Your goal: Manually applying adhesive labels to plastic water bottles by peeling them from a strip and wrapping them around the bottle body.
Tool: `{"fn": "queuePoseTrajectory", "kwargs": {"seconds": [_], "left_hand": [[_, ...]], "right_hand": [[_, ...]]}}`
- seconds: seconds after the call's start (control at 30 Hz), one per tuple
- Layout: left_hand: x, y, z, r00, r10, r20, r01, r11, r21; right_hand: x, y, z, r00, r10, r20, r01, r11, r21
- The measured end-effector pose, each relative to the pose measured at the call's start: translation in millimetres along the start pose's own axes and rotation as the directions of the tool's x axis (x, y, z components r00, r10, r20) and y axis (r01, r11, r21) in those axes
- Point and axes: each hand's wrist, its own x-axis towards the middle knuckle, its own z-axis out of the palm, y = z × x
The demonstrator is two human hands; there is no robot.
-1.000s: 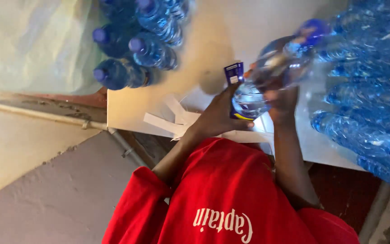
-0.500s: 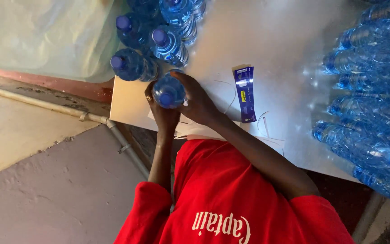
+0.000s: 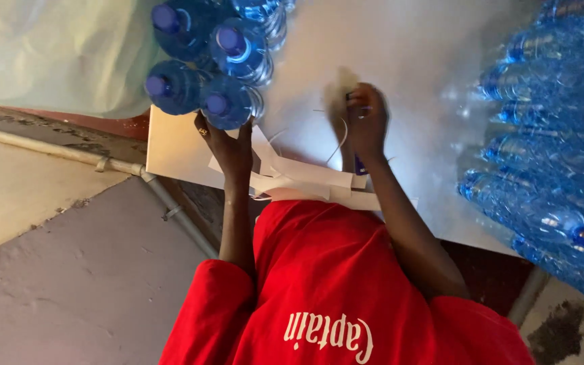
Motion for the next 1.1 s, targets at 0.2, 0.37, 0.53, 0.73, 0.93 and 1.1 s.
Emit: {"fn": "queuePoseTrajectory", "kwargs": {"seconds": [0.2, 0.37, 0.53, 0.73, 0.93, 1.1], "left_hand": [[-9, 19, -5, 0.994, -0.104, -0.029, 0.099, 0.987, -0.129], [-64, -44, 8, 0.926, -0.365, 0.102, 0.377, 0.914, -0.149], [-80, -2, 5, 0.863, -0.449, 0.232, 0.486, 0.864, -0.134], [-56, 76, 24, 0.89, -0.267, 0.371, 0.343, 0.926, -0.158], [-35, 117, 71, 0.851, -0.016, 0.525, 0.233, 0.908, -0.349], [-31, 196, 63, 0.537, 0.27, 0.799, 0.583, 0.567, -0.583]], "right_hand": [[11, 50, -36, 0.992, -0.047, 0.116, 0.084, 0.938, -0.338], [8, 75, -31, 0.967, 0.236, 0.094, -0.15, 0.831, -0.536], [-3, 56, -49, 0.965, 0.26, 0.045, -0.228, 0.908, -0.352], [-20, 6, -75, 0.973, 0.208, 0.101, -0.195, 0.972, -0.129], [-44, -88, -99, 0.966, 0.238, 0.1, -0.254, 0.945, 0.208], [-68, -107, -102, 0.867, 0.311, 0.39, -0.495, 0.622, 0.606]]}}
